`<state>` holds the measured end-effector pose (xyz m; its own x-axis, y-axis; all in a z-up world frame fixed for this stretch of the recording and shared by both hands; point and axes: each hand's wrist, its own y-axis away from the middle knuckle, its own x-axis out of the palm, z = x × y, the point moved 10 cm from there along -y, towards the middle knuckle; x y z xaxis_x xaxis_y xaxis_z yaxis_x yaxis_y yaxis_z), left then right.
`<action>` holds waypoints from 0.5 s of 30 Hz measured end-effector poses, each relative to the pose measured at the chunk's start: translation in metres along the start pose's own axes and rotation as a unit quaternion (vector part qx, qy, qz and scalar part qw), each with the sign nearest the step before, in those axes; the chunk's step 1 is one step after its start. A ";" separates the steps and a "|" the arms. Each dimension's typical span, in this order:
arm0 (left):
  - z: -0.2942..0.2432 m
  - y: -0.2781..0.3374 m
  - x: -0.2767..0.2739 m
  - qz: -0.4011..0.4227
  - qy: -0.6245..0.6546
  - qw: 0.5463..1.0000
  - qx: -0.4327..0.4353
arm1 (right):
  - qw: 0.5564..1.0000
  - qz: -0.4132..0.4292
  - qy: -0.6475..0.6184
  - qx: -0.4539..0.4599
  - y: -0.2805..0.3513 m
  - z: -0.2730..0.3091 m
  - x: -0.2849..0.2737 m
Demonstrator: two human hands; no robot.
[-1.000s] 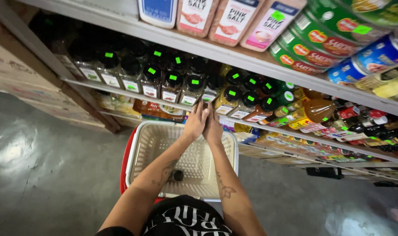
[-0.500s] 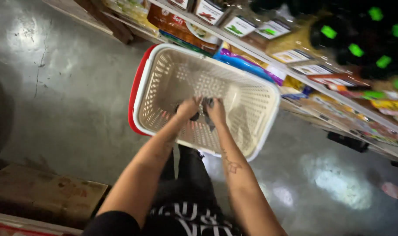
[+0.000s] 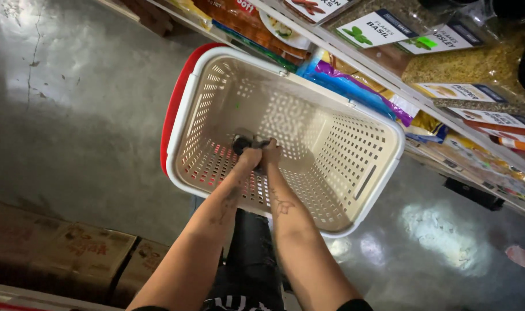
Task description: The recorder is wiping individual spice jars with a grey cloth and placing them into a white shopping basket from the shelves.
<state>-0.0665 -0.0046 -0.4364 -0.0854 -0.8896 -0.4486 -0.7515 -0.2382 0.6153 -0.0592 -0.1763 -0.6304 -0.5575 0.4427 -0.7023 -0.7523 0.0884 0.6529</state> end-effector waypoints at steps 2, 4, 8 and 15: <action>-0.026 0.020 -0.035 -0.007 -0.003 1.000 0.009 | 0.999 0.019 -0.019 -0.040 0.000 0.003 -0.010; -0.007 0.016 -0.040 -0.010 -0.007 1.000 0.020 | 0.996 0.034 -0.039 -0.075 0.026 0.025 -0.048; -0.019 0.027 -0.041 -0.014 -0.070 0.989 0.128 | 0.990 0.016 0.041 -0.135 0.078 0.082 -0.162; -0.184 0.143 -0.118 -0.026 -0.216 0.915 0.339 | 0.935 0.127 -0.286 -0.168 0.193 0.150 -0.329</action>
<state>-0.0430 -0.0056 -0.1761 -0.1791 -0.6124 -0.7700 -0.9826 0.1510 0.1084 0.0320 -0.1708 -0.2308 -0.5270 0.8242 -0.2071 -0.7418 -0.3272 0.5854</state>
